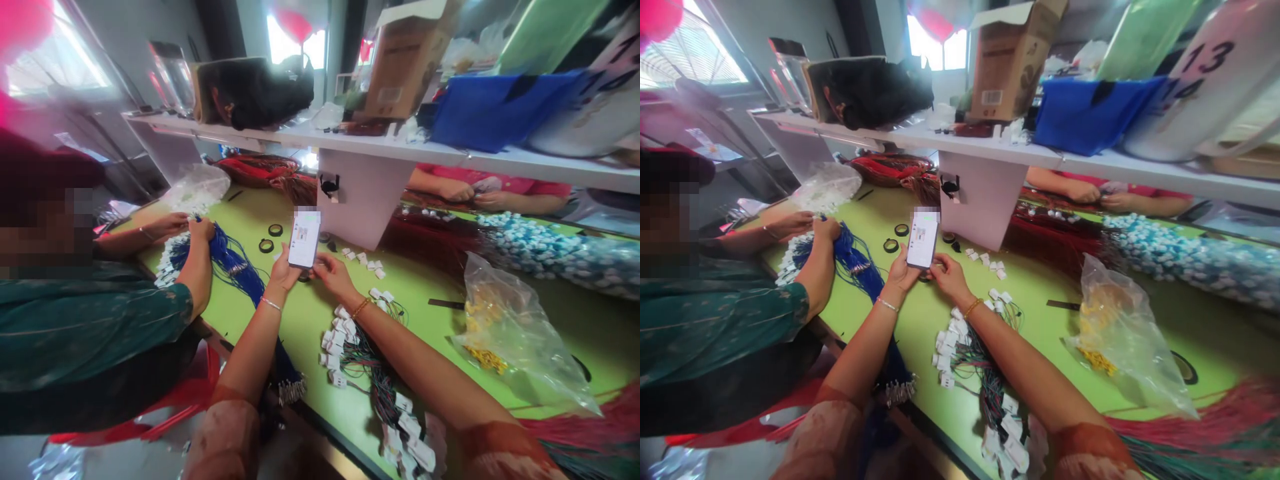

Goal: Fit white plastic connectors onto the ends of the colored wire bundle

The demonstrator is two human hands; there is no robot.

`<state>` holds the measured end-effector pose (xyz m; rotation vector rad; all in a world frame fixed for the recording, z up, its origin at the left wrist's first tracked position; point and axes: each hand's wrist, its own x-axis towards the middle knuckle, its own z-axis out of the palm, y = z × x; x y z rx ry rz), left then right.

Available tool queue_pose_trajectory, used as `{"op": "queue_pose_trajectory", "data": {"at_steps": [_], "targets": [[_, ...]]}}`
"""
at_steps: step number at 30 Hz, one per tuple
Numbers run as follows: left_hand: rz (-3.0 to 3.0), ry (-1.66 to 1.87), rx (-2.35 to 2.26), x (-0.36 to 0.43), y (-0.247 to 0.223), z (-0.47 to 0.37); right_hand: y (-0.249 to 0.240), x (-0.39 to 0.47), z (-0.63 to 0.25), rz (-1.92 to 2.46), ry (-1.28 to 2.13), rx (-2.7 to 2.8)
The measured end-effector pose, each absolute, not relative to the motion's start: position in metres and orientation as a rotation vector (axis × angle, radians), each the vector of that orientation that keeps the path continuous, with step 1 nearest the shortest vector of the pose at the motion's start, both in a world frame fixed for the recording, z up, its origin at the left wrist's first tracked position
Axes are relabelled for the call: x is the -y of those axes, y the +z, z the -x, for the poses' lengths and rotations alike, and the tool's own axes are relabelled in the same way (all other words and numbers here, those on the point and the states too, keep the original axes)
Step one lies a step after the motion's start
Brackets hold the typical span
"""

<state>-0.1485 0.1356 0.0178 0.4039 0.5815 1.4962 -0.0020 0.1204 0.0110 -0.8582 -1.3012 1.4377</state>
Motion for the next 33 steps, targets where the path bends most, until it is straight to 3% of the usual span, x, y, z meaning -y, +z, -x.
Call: {"op": "queue_pose_trajectory", "data": {"at_steps": [20, 29, 33], "targets": [[-0.364, 1.686, -0.608, -0.174, -0.007, 0.278, 0.008, -0.077, -0.022, 1.012, 1.086, 1.968], [-0.387, 1.630, -0.639, -0.175, -0.013, 0.272, 0.054, -0.117, 0.028, 1.296, 0.214, 2.627], [-0.389, 1.629, -0.687, -0.173, -0.012, 0.271, 0.059, -0.140, 0.066, 1.346, 0.044, 2.718]]}}
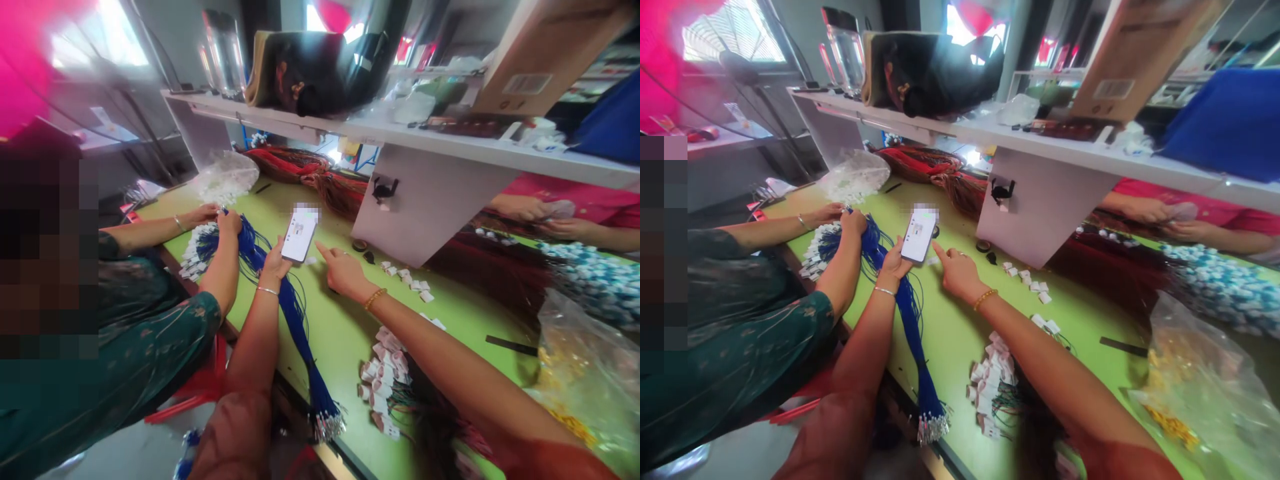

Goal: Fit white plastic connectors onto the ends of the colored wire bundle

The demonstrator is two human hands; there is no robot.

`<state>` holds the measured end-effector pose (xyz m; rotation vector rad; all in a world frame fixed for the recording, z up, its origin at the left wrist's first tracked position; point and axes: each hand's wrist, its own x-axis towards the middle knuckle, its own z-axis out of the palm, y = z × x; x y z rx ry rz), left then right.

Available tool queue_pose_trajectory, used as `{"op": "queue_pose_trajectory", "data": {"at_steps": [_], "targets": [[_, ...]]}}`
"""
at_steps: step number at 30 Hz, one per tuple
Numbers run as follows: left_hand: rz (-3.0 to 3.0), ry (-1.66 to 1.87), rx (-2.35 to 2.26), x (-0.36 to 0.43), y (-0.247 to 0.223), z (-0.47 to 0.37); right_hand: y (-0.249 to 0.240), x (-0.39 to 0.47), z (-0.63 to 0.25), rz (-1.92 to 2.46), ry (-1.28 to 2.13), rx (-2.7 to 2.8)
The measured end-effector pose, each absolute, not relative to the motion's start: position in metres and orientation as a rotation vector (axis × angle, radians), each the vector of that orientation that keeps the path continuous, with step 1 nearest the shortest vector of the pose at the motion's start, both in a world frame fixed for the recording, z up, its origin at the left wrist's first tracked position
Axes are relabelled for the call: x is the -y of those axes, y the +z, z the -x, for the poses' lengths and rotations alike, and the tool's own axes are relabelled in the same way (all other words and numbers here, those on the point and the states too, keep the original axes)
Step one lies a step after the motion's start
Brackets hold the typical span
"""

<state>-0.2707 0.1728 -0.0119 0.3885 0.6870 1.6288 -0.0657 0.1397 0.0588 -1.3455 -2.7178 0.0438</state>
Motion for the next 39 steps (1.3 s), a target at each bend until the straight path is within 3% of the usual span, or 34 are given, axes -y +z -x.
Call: {"op": "queue_pose_trajectory", "data": {"at_steps": [39], "targets": [[-0.371, 1.608, -0.670, -0.175, -0.012, 0.271, 0.052, -0.157, 0.105, 1.422, -0.104, 2.792]]}}
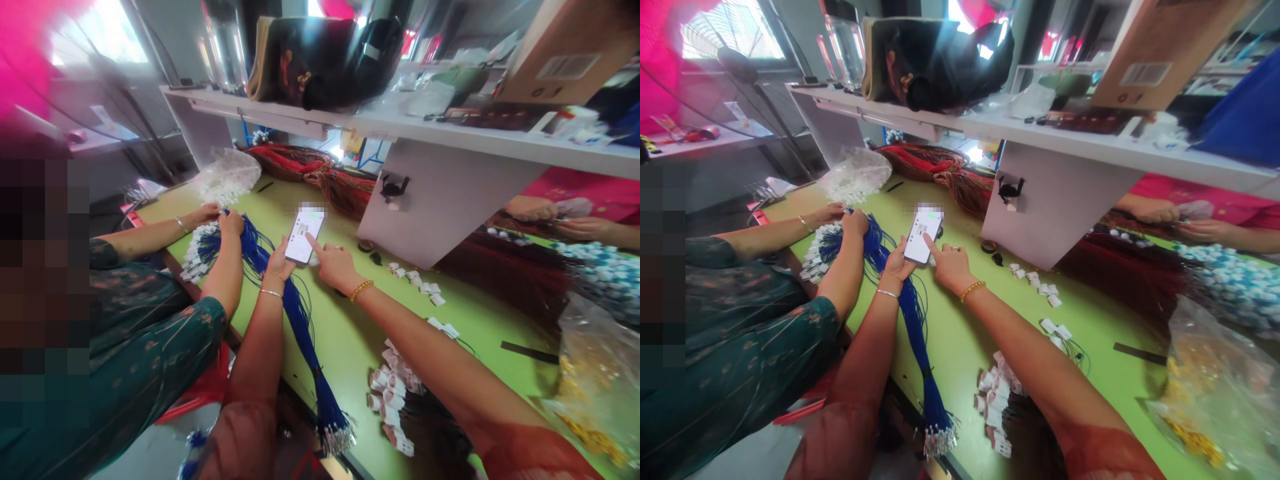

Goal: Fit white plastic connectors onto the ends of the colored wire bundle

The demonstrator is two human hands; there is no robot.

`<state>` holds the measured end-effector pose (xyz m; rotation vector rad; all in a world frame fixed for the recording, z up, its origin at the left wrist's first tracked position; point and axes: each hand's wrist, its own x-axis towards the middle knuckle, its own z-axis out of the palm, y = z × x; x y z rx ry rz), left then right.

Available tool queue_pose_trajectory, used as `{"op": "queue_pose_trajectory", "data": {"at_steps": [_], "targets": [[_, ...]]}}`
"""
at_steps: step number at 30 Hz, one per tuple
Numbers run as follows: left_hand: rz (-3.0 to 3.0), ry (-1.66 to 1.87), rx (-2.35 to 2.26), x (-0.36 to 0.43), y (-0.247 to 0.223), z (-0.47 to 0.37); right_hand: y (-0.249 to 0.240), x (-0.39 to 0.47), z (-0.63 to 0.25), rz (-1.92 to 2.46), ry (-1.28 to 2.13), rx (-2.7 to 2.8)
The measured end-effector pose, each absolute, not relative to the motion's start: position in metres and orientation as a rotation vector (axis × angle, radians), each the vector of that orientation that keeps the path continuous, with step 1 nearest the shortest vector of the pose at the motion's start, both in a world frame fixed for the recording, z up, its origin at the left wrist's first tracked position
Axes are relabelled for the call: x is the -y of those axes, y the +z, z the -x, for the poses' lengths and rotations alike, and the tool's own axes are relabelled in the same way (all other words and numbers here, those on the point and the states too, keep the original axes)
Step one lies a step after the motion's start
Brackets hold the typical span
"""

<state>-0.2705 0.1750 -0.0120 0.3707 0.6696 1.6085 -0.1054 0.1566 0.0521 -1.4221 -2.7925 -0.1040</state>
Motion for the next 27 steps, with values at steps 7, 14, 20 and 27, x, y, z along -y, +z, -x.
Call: {"op": "queue_pose_trajectory", "data": {"at_steps": [7, 14, 20, 27], "targets": [[-0.366, 1.641, -0.703, -0.171, -0.004, 0.269, 0.054, -0.149, 0.094, 1.379, -0.120, 2.788], [-0.389, 1.681, -0.676, -0.164, 0.000, 0.270, 0.067, -0.143, 0.093, 1.345, -0.163, 2.830], [-0.373, 1.670, -0.674, -0.165, -0.005, 0.270, 0.077, -0.150, 0.115, 1.364, -0.280, 2.854], [-0.353, 1.677, -0.622, -0.165, -0.001, 0.272, 0.072, -0.150, 0.118, 1.200, -0.363, 2.808]]}}
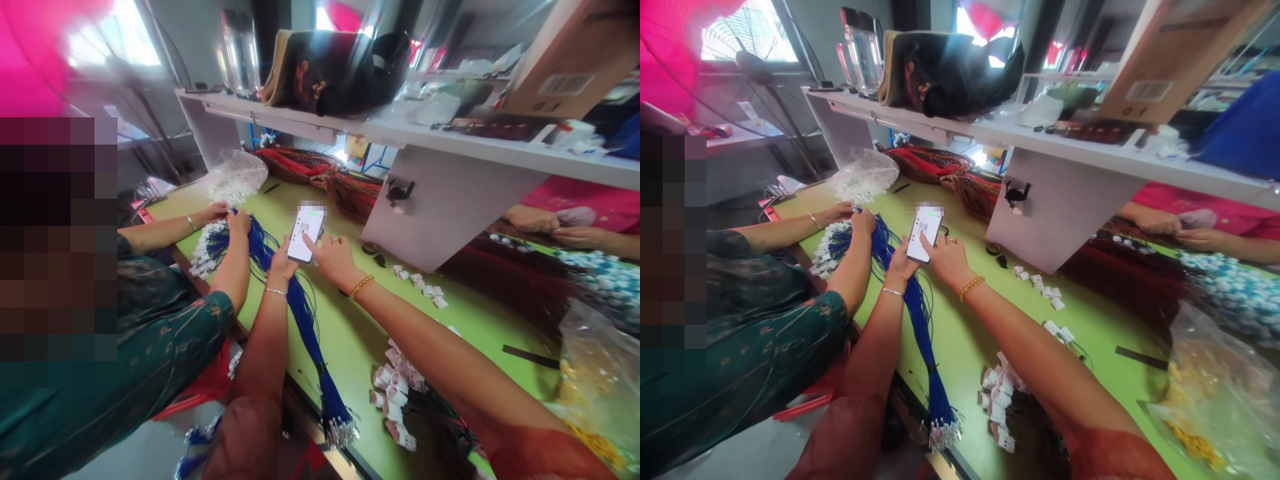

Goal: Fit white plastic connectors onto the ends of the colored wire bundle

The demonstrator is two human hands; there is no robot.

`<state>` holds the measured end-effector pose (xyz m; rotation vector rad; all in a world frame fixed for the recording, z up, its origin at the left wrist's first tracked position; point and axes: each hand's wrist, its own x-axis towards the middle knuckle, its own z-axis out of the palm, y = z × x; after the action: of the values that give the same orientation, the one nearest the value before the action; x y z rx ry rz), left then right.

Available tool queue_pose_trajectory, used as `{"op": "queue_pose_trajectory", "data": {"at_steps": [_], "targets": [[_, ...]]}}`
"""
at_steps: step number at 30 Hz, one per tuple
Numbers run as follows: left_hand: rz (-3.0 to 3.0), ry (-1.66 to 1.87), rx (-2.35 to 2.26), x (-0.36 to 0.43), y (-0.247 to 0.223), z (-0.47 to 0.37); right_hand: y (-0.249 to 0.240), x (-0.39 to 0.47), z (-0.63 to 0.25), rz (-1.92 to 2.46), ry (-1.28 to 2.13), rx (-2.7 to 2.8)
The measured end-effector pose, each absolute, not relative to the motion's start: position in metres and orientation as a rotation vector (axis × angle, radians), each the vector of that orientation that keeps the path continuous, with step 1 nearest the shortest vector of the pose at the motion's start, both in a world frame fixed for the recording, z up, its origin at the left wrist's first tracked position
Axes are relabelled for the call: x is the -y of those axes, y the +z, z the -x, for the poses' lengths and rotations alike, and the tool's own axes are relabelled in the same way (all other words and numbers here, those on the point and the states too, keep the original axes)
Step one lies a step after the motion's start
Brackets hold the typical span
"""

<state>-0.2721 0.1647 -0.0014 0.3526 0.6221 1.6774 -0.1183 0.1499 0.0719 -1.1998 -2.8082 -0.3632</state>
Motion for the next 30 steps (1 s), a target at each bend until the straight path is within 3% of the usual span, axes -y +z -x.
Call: {"op": "queue_pose_trajectory", "data": {"at_steps": [11, 20, 30], "targets": [[-0.313, 1.664, -0.613, -0.167, -0.010, 0.277, 0.052, -0.162, 0.126, 0.717, -0.329, 2.638], [-0.290, 1.689, -0.590, -0.167, -0.007, 0.276, 0.054, -0.158, 0.138, 0.750, -0.308, 2.631], [-0.341, 1.754, -0.523, -0.164, 0.006, 0.286, 0.034, -0.118, 0.082, 0.679, -0.418, 2.717]]}}
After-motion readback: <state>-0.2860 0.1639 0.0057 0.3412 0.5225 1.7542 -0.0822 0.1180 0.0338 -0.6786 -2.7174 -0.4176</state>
